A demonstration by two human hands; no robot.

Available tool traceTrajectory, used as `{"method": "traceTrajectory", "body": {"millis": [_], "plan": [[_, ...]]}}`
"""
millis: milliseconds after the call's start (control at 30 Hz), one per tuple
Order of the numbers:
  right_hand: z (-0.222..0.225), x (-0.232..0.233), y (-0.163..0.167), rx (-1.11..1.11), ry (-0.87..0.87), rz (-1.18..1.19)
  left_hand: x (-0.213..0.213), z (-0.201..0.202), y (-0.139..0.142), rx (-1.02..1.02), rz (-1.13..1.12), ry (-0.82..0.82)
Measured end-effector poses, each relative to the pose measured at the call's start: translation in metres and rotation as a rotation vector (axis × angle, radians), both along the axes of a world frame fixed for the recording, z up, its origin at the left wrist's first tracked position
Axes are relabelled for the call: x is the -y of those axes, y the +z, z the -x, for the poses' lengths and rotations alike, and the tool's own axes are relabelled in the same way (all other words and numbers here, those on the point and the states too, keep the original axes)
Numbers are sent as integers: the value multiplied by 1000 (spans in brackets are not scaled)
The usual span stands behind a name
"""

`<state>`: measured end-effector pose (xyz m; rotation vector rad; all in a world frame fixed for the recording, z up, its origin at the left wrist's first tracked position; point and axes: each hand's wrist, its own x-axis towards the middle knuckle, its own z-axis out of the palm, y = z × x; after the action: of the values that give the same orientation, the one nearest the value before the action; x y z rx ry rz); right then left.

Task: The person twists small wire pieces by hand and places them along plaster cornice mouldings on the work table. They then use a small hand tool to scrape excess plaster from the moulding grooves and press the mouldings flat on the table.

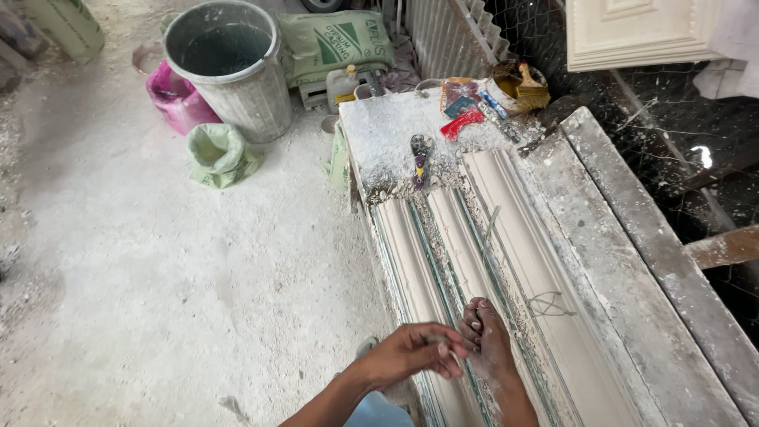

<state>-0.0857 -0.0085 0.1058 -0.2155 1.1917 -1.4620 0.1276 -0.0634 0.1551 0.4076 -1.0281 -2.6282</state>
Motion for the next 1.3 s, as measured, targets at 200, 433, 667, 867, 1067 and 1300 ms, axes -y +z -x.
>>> {"method": "traceTrajectory", "body": {"millis": [200, 433, 667, 867, 1067, 1300], "plan": [[7, 9, 11, 36, 44, 62, 32, 10, 8, -62, 556, 363], [-12, 13, 38, -115, -47, 184, 44, 33, 11, 164, 253, 122], [-18, 14, 88, -319, -139, 104, 46, 62, 22, 260, 358, 41], [-13, 20, 101, -269, -190, 13, 48, 76, 26, 260, 413, 14], [-5, 20, 88, -331, -90, 27, 55, 83, 29, 318, 468, 0], [5, 17, 57, -584, -8, 31, 75, 67, 45, 335, 1154, 155]]}}
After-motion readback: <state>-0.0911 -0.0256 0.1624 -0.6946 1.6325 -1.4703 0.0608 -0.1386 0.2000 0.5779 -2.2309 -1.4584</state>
